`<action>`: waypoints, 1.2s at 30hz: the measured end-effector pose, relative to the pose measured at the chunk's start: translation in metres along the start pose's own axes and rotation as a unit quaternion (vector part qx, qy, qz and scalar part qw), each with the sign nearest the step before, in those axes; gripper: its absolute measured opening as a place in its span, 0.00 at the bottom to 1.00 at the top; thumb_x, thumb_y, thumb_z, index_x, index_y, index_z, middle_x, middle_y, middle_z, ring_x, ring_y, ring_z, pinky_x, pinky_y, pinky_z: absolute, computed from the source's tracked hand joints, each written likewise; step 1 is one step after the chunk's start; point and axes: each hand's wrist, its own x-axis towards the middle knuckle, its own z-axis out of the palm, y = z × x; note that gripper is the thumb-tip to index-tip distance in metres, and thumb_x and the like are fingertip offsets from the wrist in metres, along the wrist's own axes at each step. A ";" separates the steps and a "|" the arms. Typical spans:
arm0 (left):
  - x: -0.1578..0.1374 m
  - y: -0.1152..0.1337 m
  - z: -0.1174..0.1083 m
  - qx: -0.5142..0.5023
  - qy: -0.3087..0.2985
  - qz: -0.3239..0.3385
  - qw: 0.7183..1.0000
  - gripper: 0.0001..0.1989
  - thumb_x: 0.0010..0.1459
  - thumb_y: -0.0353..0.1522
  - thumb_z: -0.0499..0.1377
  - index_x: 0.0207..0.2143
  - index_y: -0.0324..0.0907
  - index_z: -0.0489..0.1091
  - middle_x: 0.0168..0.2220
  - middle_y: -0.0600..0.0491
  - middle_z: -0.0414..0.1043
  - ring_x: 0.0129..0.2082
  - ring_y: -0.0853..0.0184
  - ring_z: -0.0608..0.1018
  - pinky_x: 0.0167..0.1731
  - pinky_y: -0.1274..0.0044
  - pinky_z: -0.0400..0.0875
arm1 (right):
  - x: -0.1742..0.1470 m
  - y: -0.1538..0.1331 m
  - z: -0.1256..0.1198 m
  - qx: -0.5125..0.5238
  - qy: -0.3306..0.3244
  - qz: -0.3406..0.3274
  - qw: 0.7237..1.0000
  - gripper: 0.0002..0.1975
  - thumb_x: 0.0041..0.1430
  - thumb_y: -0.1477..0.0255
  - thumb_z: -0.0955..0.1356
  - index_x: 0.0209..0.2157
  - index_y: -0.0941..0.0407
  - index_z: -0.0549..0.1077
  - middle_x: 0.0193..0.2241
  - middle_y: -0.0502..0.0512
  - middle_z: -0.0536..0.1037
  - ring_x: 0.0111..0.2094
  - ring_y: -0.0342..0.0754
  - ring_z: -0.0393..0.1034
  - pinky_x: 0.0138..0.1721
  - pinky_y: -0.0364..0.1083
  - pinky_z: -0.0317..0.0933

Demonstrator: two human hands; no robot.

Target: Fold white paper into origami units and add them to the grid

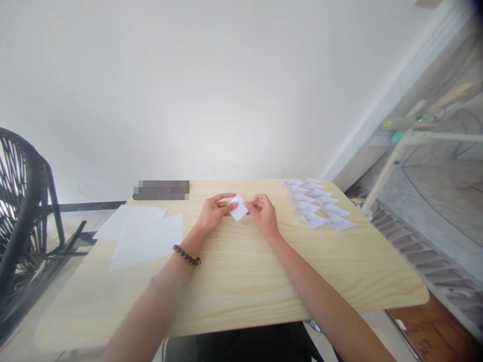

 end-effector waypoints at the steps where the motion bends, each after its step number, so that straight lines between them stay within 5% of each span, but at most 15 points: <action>1: 0.000 0.000 0.000 0.001 0.002 -0.002 1.000 0.25 0.42 0.36 0.65 0.43 0.35 0.67 0.32 0.47 0.76 0.32 0.62 0.77 0.36 0.68 0.71 | 0.000 0.001 0.000 0.008 0.002 0.003 1.000 0.14 0.48 0.62 0.67 0.33 0.55 0.62 0.24 0.50 0.74 0.25 0.45 0.70 0.28 0.44 0.66; 12: 0.000 0.001 -0.005 0.096 -0.042 0.003 0.995 0.18 0.44 0.39 0.63 0.36 0.36 0.72 0.34 0.48 0.75 0.33 0.63 0.75 0.35 0.72 0.69 | 0.001 0.003 -0.003 -0.061 -0.027 -0.017 0.998 0.13 0.51 0.61 0.64 0.34 0.56 0.67 0.28 0.53 0.75 0.29 0.46 0.70 0.30 0.43 0.63; 19: -0.002 0.003 -0.008 0.118 -0.050 0.001 0.992 0.16 0.44 0.39 0.62 0.32 0.36 0.72 0.30 0.50 0.74 0.30 0.66 0.74 0.31 0.76 0.68 | -0.003 -0.006 -0.004 -0.132 -0.124 -0.034 0.983 0.16 0.53 0.58 0.62 0.23 0.56 0.67 0.17 0.47 0.67 0.19 0.40 0.59 0.20 0.39 0.52; 26: -0.006 0.008 -0.009 0.090 -0.108 -0.006 0.990 0.12 0.45 0.36 0.62 0.30 0.36 0.73 0.28 0.51 0.74 0.28 0.67 0.74 0.30 0.77 0.68 | -0.003 -0.013 -0.011 -0.054 -0.214 0.007 0.975 0.18 0.53 0.57 0.61 0.19 0.56 0.63 0.15 0.45 0.63 0.17 0.38 0.57 0.19 0.38 0.51; 36: -0.004 0.006 -0.008 0.056 -0.076 -0.010 0.995 0.13 0.44 0.36 0.63 0.32 0.37 0.73 0.29 0.51 0.74 0.29 0.66 0.74 0.32 0.74 0.70 | -0.002 -0.014 -0.011 -0.056 -0.179 0.016 0.982 0.23 0.53 0.55 0.59 0.15 0.56 0.60 0.12 0.46 0.61 0.15 0.38 0.52 0.18 0.39 0.48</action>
